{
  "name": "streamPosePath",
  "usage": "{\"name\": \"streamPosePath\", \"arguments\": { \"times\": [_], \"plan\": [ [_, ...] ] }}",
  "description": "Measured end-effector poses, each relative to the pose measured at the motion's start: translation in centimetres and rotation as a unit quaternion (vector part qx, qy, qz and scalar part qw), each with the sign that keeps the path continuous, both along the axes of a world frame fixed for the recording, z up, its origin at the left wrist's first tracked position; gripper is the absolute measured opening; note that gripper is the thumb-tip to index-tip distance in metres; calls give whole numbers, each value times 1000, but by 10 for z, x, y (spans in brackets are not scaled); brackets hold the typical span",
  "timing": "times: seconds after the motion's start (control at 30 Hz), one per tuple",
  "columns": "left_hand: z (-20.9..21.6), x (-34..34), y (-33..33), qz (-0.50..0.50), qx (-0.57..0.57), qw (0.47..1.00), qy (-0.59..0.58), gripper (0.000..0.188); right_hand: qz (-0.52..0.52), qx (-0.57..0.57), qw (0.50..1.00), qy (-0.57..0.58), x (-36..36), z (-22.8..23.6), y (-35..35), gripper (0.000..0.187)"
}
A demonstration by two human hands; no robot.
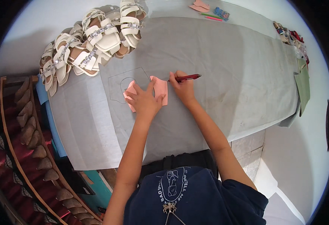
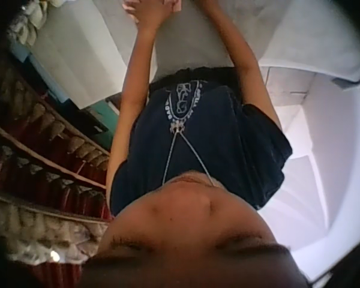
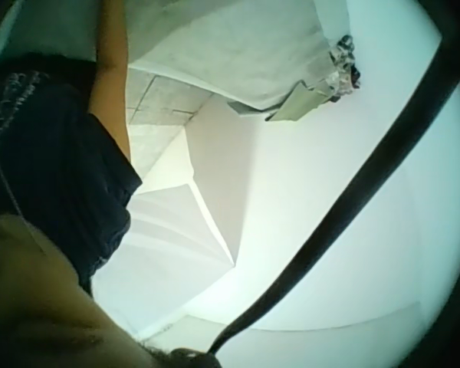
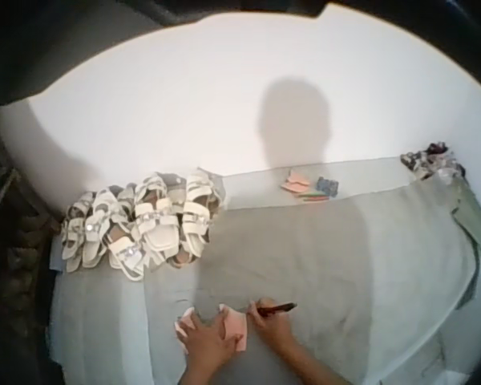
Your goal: The person places a pink paper template on a large sheet of gray material and traces its outline with a red pen. They reposition the template multiple times to trace additional shapes on the same sheet.
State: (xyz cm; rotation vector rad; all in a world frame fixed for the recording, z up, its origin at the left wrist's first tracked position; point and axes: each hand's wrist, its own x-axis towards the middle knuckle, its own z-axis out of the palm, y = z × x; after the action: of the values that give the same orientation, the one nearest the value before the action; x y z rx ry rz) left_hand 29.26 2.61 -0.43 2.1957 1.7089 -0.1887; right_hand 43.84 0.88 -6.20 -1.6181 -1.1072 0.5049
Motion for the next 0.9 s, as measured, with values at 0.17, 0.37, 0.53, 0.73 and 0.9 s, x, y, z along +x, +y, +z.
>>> {"name": "streamPosePath", "arguments": {
  "times": [0.17, 0.37, 0.53, 0.73, 0.9],
  "plan": [
    [3, 0, 2, 2, -11, 1000, 2, 66, 8, 36, 998, -54, -2, 4, 0, 33],
    [0, 1, 2, 4, -3, 1000, -3, 67, 5, 55, 991, -121, -9, 9, -3, 27],
    [0, 0, 3, 3, -5, 1000, -4, 67, -22, 28, 995, -94, -16, 10, -11, 29],
    [-2, 0, 3, 4, -8, 999, -36, 67, -51, 15, 995, -79, -15, 5, -10, 32],
    [-6, 0, 2, -2, -1, 1000, 6, 68, -55, 8, 998, -42, -15, 4, -8, 32]
  ]
}}
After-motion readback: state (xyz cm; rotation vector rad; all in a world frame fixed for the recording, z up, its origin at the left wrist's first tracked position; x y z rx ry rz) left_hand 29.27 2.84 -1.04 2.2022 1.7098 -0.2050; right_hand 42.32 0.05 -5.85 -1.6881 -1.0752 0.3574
